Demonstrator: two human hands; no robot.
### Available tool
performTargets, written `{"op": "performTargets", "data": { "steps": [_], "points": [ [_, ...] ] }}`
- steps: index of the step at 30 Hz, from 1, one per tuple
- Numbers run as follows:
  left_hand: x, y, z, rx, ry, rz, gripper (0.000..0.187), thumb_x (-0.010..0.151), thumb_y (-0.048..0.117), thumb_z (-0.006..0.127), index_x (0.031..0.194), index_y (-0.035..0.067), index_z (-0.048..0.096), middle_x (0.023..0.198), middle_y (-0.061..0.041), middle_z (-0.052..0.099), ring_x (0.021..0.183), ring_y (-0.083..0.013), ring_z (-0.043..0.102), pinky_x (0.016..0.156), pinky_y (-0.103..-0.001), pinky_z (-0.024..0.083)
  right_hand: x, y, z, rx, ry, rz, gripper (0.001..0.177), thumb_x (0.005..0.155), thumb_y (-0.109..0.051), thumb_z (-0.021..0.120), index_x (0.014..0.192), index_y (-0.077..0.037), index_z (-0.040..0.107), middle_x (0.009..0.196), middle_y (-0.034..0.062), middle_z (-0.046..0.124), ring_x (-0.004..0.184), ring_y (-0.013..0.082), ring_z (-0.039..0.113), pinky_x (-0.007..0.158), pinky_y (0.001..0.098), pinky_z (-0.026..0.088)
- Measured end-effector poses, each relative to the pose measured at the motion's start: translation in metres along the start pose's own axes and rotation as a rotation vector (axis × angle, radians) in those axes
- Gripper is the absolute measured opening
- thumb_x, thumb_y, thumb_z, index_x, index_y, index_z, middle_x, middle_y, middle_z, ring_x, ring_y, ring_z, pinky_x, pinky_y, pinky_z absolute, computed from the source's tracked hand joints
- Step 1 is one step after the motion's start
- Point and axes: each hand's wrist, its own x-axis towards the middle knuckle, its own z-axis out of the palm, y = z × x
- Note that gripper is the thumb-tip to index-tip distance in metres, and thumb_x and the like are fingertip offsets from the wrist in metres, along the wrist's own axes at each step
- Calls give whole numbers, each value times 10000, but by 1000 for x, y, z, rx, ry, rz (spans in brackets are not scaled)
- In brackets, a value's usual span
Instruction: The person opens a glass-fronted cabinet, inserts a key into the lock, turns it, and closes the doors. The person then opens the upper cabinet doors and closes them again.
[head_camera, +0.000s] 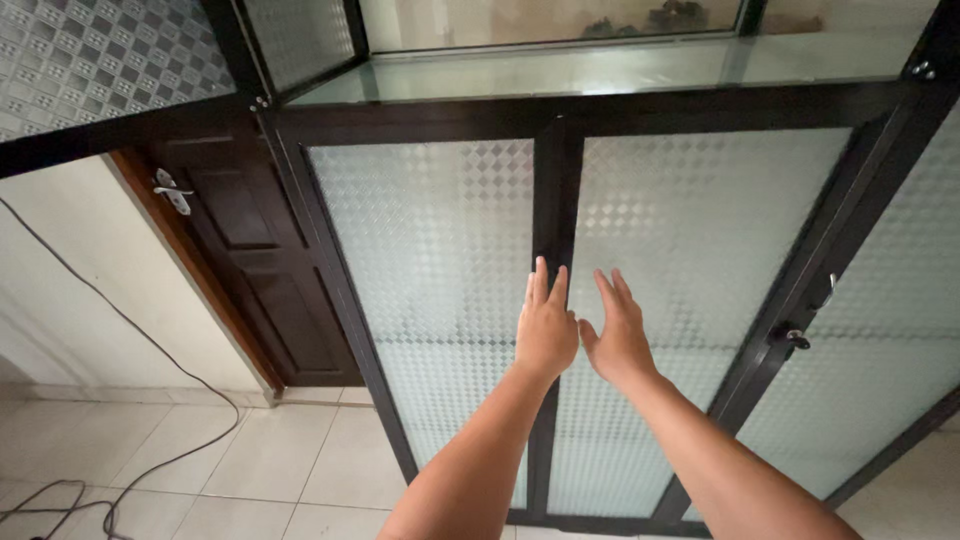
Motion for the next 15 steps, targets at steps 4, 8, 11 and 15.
{"op": "performTargets", "data": {
  "steps": [4,8,11,15],
  "points": [
    [2,8,-13,-48,92,-17,731,893,30,627,1564,67,340,1686,-221,100,1540,-427,167,1177,-533,272,0,-7,-6,-7,40,-42,803,887,-123,715,1574,-129,300,1670,216,151,1517,423,196,1189,499,290],
    [4,22,-48,-78,426,117,664,893,53,672,1506,31,417,1677,-284,129,1555,-486,174,1250,-550,230,-2,-19,-31,-71,225,-207,810,847,-126,745,1548,-93,339,1641,278,191,1510,475,184,1190,566,271],
    [7,24,-98,4,649,156,664,904,59,705,1513,52,443,1678,-306,99,1571,-492,106,1266,-579,182,-9,-26,-76,-111,364,-296,763,856,-125,753,1525,-77,390,1631,319,183,1523,521,144,1183,638,257],
    [-4,-1,-195,202,1109,308,742,985,8,755,1601,241,413,1714,-133,26,1623,-359,-20,1359,-592,-53,-35,-23,-170,-303,574,-326,790,922,-167,796,1617,-119,424,1698,306,208,1595,510,124,1229,683,281]
  ]
}}
